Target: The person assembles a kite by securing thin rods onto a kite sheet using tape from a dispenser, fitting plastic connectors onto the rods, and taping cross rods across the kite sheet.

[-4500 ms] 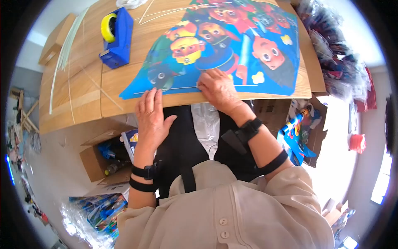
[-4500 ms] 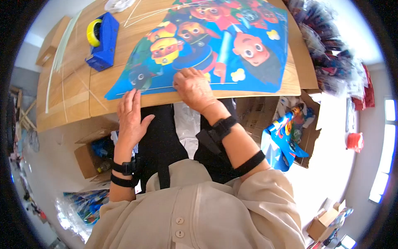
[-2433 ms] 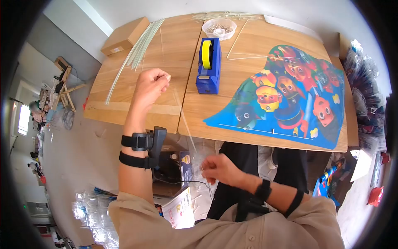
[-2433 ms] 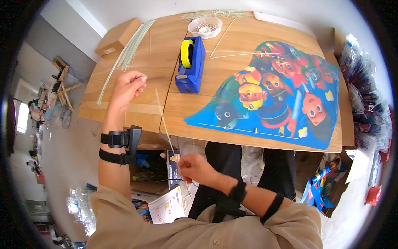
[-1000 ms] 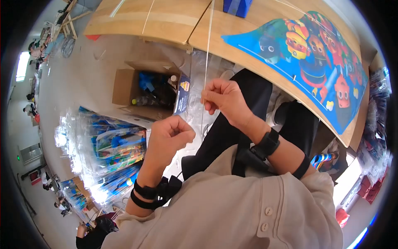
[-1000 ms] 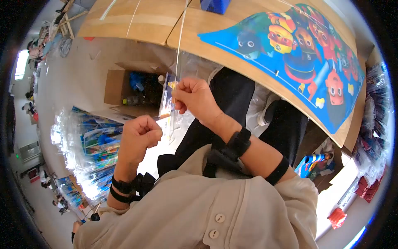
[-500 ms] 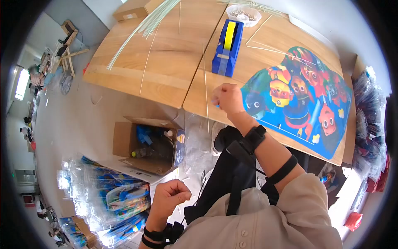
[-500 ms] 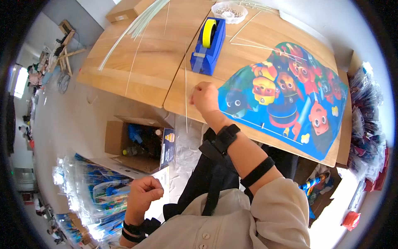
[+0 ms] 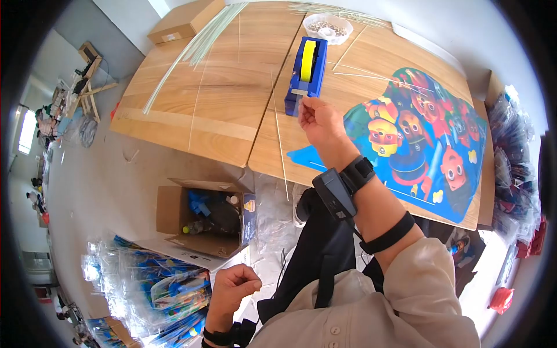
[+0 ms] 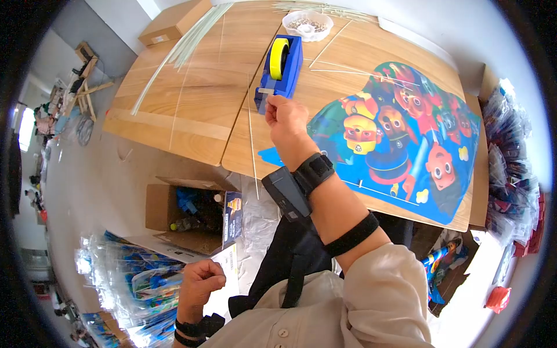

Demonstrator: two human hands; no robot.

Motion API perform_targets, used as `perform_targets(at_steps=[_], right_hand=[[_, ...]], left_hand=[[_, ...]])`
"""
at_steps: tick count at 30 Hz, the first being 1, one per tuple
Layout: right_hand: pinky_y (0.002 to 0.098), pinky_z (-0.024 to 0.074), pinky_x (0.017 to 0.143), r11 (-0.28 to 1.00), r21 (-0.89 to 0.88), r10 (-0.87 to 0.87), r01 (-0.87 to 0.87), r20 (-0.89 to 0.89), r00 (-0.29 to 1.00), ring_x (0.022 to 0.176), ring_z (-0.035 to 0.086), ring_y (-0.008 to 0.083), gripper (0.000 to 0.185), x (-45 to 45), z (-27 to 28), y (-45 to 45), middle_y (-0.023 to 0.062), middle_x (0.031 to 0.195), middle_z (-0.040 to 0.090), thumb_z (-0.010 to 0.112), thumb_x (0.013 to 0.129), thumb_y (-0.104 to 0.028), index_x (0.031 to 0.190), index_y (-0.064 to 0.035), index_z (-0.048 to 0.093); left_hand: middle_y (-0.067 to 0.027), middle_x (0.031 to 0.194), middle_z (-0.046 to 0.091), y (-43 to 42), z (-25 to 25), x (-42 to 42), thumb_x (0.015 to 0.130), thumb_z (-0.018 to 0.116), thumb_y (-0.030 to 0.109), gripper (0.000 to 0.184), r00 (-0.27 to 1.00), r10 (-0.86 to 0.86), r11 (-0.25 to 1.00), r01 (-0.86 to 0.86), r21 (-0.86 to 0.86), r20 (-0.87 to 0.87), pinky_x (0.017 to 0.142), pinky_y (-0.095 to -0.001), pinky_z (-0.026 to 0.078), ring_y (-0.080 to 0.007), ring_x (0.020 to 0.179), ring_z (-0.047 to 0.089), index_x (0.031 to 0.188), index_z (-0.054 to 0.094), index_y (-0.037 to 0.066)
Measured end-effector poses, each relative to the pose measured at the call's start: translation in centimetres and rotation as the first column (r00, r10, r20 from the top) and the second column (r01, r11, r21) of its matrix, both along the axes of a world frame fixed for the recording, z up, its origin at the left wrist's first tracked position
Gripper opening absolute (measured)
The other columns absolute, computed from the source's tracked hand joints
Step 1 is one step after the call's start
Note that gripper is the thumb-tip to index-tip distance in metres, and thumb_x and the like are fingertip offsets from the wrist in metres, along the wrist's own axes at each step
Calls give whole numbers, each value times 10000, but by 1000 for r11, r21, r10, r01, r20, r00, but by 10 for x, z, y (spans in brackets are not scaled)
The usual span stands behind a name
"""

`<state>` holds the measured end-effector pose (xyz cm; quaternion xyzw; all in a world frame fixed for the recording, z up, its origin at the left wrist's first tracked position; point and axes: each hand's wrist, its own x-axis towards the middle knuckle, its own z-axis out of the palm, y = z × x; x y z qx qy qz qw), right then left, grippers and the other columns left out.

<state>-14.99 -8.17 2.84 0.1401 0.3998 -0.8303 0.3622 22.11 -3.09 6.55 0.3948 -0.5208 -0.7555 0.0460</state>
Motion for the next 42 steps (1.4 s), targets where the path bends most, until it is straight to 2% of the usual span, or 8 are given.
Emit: perform_targets(at_steps=[8, 11, 18, 24, 26, 32, 38, 42], right_hand=[[235, 460, 722, 962, -240, 92, -134, -178, 980, 779, 575, 168, 155, 25, -32, 22, 112, 882, 614, 592, 813, 2, 947, 80, 590], [264, 432, 666, 955, 19, 296, -297, -162, 941, 722, 567, 150, 160, 36, -29, 35, 82, 797, 620, 646, 787, -97, 868, 38, 618], [258, 403, 547, 983, 168, 120, -80, -245, 962, 614, 533, 102, 87, 21, 14, 17, 25, 684, 581, 658, 779, -107, 731, -63, 601], [250, 289, 396, 866, 488, 267, -107, -272, 924, 461, 414, 86, 55, 6, -68, -20, -10, 598, 511, 676, 711, -91, 728, -68, 630], [250, 279, 383, 952, 296, 119, -79, -122, 985, 442, 392, 83, 64, 31, -20, 2, -18, 586, 496, 692, 699, -92, 741, -79, 645], [223, 298, 431, 999, 39, 10, 4, -364, 931, 496, 394, 76, 58, -15, 19, 89, -32, 595, 457, 671, 733, -46, 731, -55, 613], [202, 344, 491, 933, -346, -167, 95, -183, 969, 570, 421, 71, 34, -66, 2, 260, 31, 741, 522, 576, 834, -27, 848, -49, 554], [201, 332, 497, 961, -195, -238, 197, -220, 946, 582, 393, 65, 60, -38, -2, 344, 32, 754, 509, 581, 832, -64, 810, -45, 528]], left_hand=[[-10, 641, 590, -7, -24, 33, 725, 684, 52, 78, 971, -59, 998, 56, 18, 232, 542, -189, 406, -62, 577, 519, 746, 628, 3], [-9, 628, 589, -11, -34, 36, 723, 676, 55, 68, 962, -26, 1000, 26, 3, 272, 520, -183, 390, -55, 549, 498, 733, 627, 10], [-9, 623, 586, -7, -39, 33, 721, 669, 51, 62, 961, -18, 1000, 14, 17, 274, 497, -179, 366, -49, 536, 483, 732, 627, 6], [-1, 617, 578, -14, -49, 42, 714, 660, 51, 59, 917, -84, 982, 142, -123, 390, 489, -180, 351, -45, 527, 471, 731, 627, 6], [7, 607, 568, -22, -62, 55, 716, 648, 51, 48, 910, -89, 978, 156, -136, 404, 485, -183, 342, -41, 517, 459, 730, 625, 11], [27, 629, 537, -32, -45, 31, 739, 613, 33, 21, 978, 105, 970, -60, -237, 183, 503, -190, 326, -40, 547, 442, 723, 604, 23], [36, 642, 532, -53, -18, -57, 746, 597, 4, 12, 974, -193, 837, 227, -498, 118, 543, -194, 360, -37, 600, 459, 747, 592, -7], [37, 656, 534, -60, -8, -106, 762, 582, -18, 27, 946, -320, 787, 298, -541, 55, 563, -192, 369, -32, 617, 459, 745, 566, -5]])
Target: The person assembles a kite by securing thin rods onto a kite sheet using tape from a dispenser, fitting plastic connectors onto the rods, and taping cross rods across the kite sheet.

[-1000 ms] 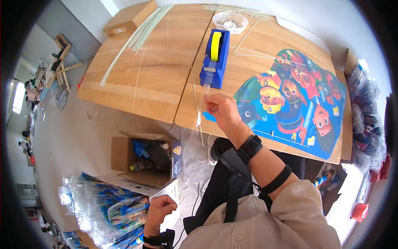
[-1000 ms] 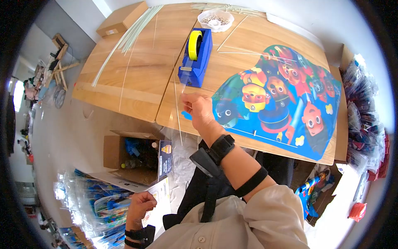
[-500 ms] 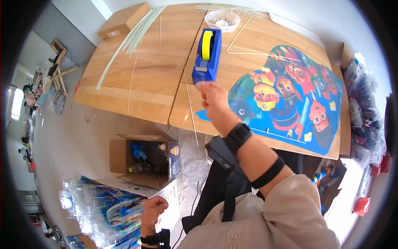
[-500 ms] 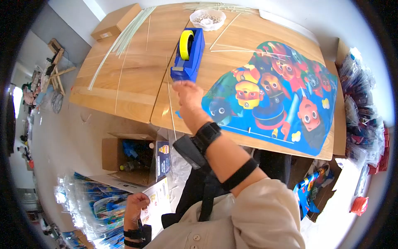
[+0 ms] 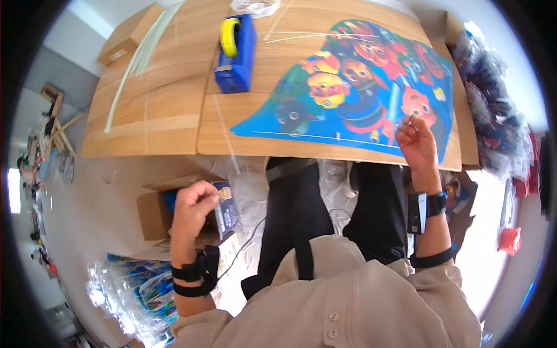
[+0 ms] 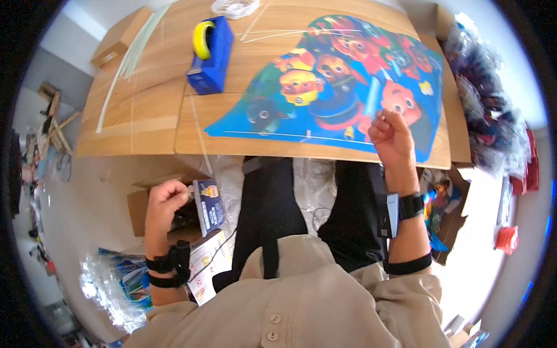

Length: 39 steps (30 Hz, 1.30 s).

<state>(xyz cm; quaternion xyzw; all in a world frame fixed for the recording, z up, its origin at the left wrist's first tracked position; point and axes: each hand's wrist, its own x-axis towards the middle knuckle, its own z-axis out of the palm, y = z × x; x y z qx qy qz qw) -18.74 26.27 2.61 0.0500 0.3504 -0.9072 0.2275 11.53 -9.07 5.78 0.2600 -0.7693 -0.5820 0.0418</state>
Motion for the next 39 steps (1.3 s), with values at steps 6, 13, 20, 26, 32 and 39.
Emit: perform_targets(at_steps=[6, 13, 20, 26, 32, 39], right_hand=[[199, 302, 463, 990, 143, -15, 15, -5, 1000, 532, 374, 62, 67, 42, -34, 83, 14, 689, 512, 571, 796, 1, 778, -61, 554], [219, 330, 470, 585, 765, -76, 270, -280, 957, 524, 426, 50, 112, 40, -28, 71, -18, 582, 508, 673, 733, -42, 671, -33, 581], [217, 352, 514, 276, 813, 54, 513, -546, 836, 551, 436, 49, 136, 20, -53, 77, -29, 594, 518, 679, 753, -83, 666, -19, 595], [184, 251, 453, 554, 728, -132, 404, -402, 906, 502, 361, 24, 180, 14, -50, 79, -54, 575, 461, 711, 771, -88, 671, -71, 563], [187, 277, 490, 377, 809, -82, 450, -455, 887, 550, 379, 23, 193, 14, -50, 75, -58, 585, 469, 736, 747, -93, 654, -51, 573], [249, 382, 540, 161, 844, 27, 512, -522, 853, 584, 455, 75, 188, 15, -50, 70, -7, 598, 553, 752, 695, -119, 649, 3, 616]], left_hand=[[14, 746, 493, -5, 4, -45, 748, 592, 5, 51, 957, -279, 953, 265, -149, -83, 616, -212, 383, -71, 673, 460, 723, 548, 12], [60, 632, 489, -21, -10, -85, 781, 584, 47, 20, 973, -195, 980, 199, -19, 122, 482, -185, 301, -26, 538, 392, 773, 595, 32], [0, 698, 575, -31, -29, -137, 738, 601, 14, 52, 981, -139, 986, 150, -75, 138, 519, -229, 387, -80, 596, 495, 789, 607, 18], [-59, 655, 585, -32, -56, -163, 685, 622, -5, 49, 982, -153, 947, 179, -268, 113, 535, -277, 430, -128, 603, 531, 731, 617, -21], [-104, 672, 600, -25, -53, -165, 671, 652, -6, 83, 979, -120, 910, 174, -376, 162, 558, -307, 446, -166, 601, 549, 738, 616, -40], [-110, 686, 626, -33, -65, -164, 654, 675, 4, 89, 972, -180, 848, 231, -477, 151, 597, -320, 469, -186, 647, 592, 731, 631, 4]])
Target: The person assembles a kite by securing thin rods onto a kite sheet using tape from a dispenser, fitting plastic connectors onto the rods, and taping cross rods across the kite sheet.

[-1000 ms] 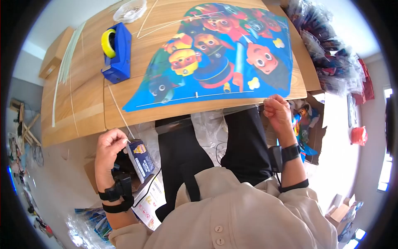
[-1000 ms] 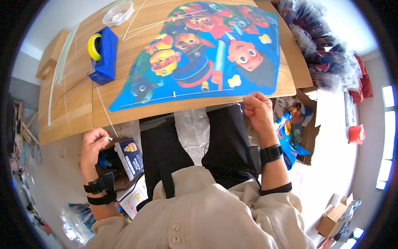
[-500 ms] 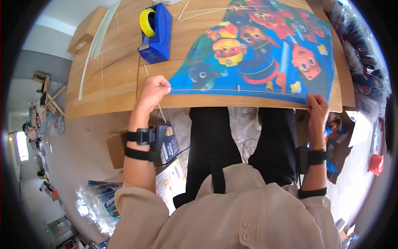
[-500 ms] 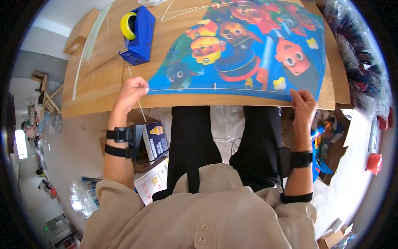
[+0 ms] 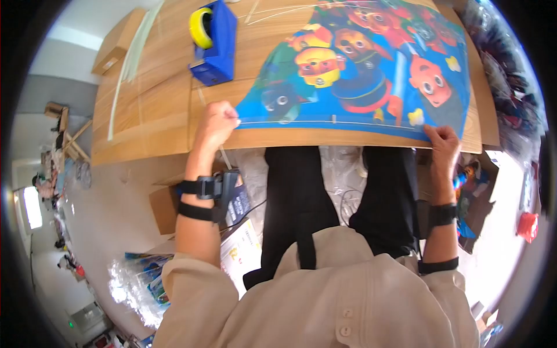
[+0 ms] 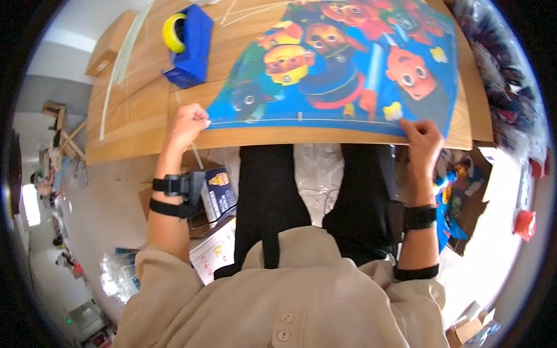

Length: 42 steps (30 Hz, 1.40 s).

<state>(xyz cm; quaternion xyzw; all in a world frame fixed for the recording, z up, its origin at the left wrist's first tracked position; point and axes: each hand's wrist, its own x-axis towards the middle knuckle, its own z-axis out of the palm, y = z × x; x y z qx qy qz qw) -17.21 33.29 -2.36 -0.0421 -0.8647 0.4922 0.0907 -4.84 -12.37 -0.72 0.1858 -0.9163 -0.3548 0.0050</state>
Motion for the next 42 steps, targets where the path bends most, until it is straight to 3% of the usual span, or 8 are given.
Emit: perform_targets(at_steps=[3, 4, 7, 11, 13, 18, 22, 42], right_hand=[[260, 397, 544, 999, 50, 3, -2, -25, 1000, 572, 458, 83, 233, 3, 4, -4, 11, 565, 543, 755, 677, -153, 622, 5, 592], [268, 395, 528, 998, 52, -26, 27, -31, 999, 560, 455, 89, 241, 4, 3, -7, 19, 563, 544, 764, 662, -156, 619, 4, 588], [283, 385, 502, 999, -23, -42, 42, 0, 999, 536, 448, 97, 283, 5, -2, -8, 19, 545, 525, 792, 631, -179, 610, 0, 574], [314, 400, 535, 992, 54, -116, 114, 40, 992, 548, 477, 152, 307, 8, 3, -16, 48, 592, 533, 798, 620, -218, 631, -15, 567], [349, 416, 586, 964, 228, -133, 134, -20, 991, 617, 516, 217, 315, 11, 5, -20, 83, 671, 540, 794, 611, -240, 639, -31, 559], [388, 416, 690, 944, 306, -121, 127, -40, 992, 815, 507, 286, 349, 16, 7, -28, 87, 764, 524, 783, 619, -265, 646, -59, 503], [388, 419, 687, 935, 324, -145, 147, -28, 989, 814, 510, 286, 350, 16, 9, -31, 90, 769, 528, 783, 619, -265, 650, -56, 505], [391, 422, 695, 911, 392, -100, 130, -96, 990, 822, 514, 296, 338, 19, 6, -31, 91, 779, 528, 780, 612, -254, 651, -56, 509]], left_hand=[[-97, 681, 623, -3, -6, 2, 666, 688, 10, 94, 1000, 13, 1000, -13, -3, -13, 603, -309, 475, -172, 647, 587, 736, 624, 9], [-23, 680, 576, -6, -10, 2, 675, 678, -2, 109, 1000, -7, 999, 8, 31, -29, 573, -259, 441, -114, 633, 526, 749, 604, 24], [-17, 666, 557, -5, -6, 1, 707, 631, -12, 81, 998, 40, 994, -44, 98, 47, 485, -241, 407, -90, 595, 514, 758, 582, 27], [-13, 655, 549, 2, 4, 0, 717, 608, -16, 75, 996, 53, 992, -61, 115, 66, 462, -241, 392, -85, 585, 508, 766, 574, 30], [-41, 666, 569, 4, 7, -1, 694, 635, -44, 95, 986, 111, 986, -125, 114, 125, 529, -268, 426, -114, 610, 528, 773, 594, -11], [-36, 664, 560, 4, 6, 0, 694, 631, -47, 93, 985, 118, 985, -133, 114, 124, 516, -265, 414, -109, 604, 518, 769, 590, -9], [-7, 650, 536, 2, 4, 0, 717, 601, -15, 75, 991, 84, 990, -96, 107, 105, 458, -234, 371, -79, 564, 484, 769, 568, 28], [1, 658, 540, 1, 0, 1, 721, 603, -9, 77, 994, 77, 987, -86, 138, 72, 464, -223, 368, -73, 574, 484, 779, 571, 32]])
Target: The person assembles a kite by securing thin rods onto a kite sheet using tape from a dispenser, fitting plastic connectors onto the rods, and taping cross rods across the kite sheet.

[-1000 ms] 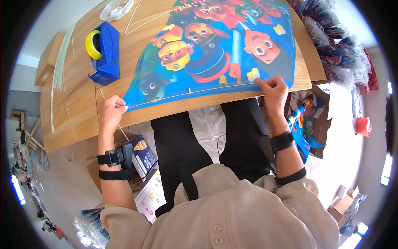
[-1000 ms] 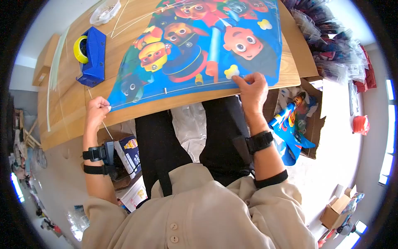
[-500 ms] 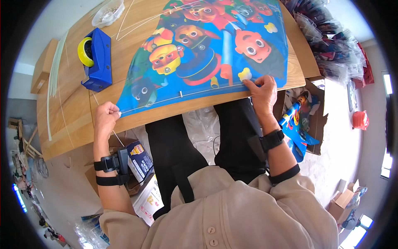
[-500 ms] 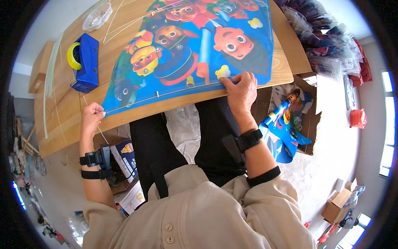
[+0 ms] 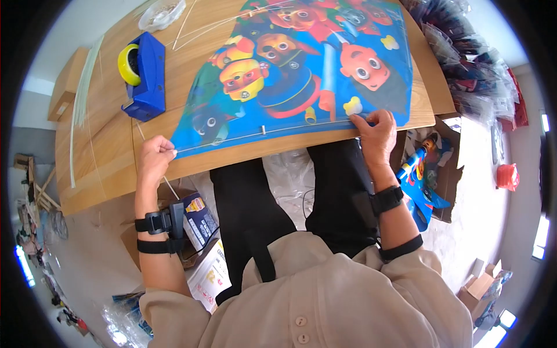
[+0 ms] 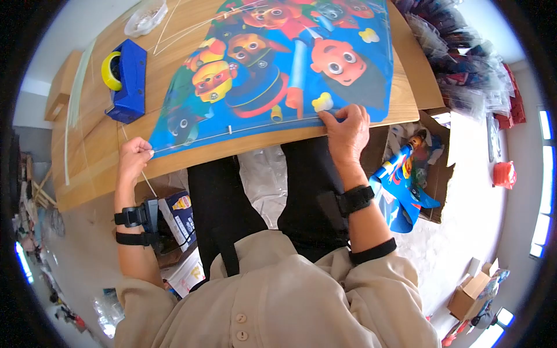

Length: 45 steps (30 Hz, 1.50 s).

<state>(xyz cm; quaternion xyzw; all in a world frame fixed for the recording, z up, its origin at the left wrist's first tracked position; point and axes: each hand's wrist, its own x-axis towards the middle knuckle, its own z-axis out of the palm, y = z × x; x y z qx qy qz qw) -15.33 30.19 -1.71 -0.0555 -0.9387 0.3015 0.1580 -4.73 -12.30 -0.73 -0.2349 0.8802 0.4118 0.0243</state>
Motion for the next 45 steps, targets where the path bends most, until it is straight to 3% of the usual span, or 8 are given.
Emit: perform_targets(at_steps=[7, 10, 22, 32, 34, 41, 43, 45], right_hand=[[382, 396, 604, 999, 18, 38, -37, -33, 999, 668, 491, 276, 367, -6, -14, 6, 99, 707, 512, 785, 629, -281, 635, -38, 510], [379, 385, 599, 996, 44, 75, -72, -53, 996, 657, 482, 266, 375, -6, -10, 6, 90, 676, 496, 784, 637, -279, 629, -30, 503], [373, 388, 596, 997, 30, 70, -70, -12, 997, 650, 495, 261, 375, -7, -9, 7, 87, 675, 512, 779, 646, -295, 629, -26, 519], [371, 384, 602, 997, 45, 63, -63, 18, 998, 659, 490, 266, 371, -7, -8, 6, 92, 685, 510, 778, 650, -281, 630, -24, 511], [340, 365, 547, 993, 65, 100, -95, -85, 991, 566, 434, 207, 367, -8, -10, 6, 72, 607, 470, 773, 677, -248, 620, -7, 503], [382, 391, 618, 997, 53, 60, -61, 11, 998, 688, 504, 282, 375, -7, -8, 5, 99, 704, 522, 776, 644, -288, 638, -26, 508], [387, 398, 629, 997, 60, 49, -50, 16, 999, 709, 512, 287, 363, -7, -6, 4, 102, 712, 528, 777, 640, -285, 645, -31, 517], [391, 408, 648, 997, 68, 34, -35, 16, 999, 734, 519, 292, 357, -6, -5, 4, 103, 721, 534, 776, 636, -288, 645, -38, 522]], left_hand=[[-82, 659, 608, -5, -3, -1, 662, 686, 16, 106, 1000, -20, 998, 19, -62, -17, 562, -292, 449, -146, 626, 566, 744, 620, 5], [-33, 649, 574, -3, -1, -1, 702, 665, 12, 75, 997, -70, 992, 65, -104, -40, 469, -254, 401, -100, 567, 512, 754, 610, 14], [-57, 645, 586, 7, 15, -8, 682, 678, 25, 91, 991, 65, 996, -58, -62, 119, 478, -271, 412, -119, 557, 525, 745, 618, -4], [-72, 651, 596, 0, 0, -7, 622, 733, 24, 158, 1000, 22, 980, -17, -196, 22, 531, -287, 438, -142, 579, 542, 699, 597, -1], [-172, 684, 606, -2, 2, -8, 594, 759, 76, 238, 995, 57, 972, -36, -233, 81, 587, -351, 463, -260, 644, 593, 721, 581, -17], [-171, 724, 607, -4, 13, -5, 608, 765, 96, 287, 953, 190, 975, -155, -160, 234, 589, -372, 457, -304, 637, 583, 762, 544, -2], [-180, 817, 616, 13, 12, 0, 675, 718, 86, 234, 991, 131, 907, -115, -405, 11, 631, -385, 459, -333, 720, 588, 789, 535, -5], [-203, 988, 595, 54, 12, 9, 735, 665, 85, 261, 985, 90, 862, -150, -484, -147, 779, -407, 450, -364, 902, 567, 933, 538, -27]])
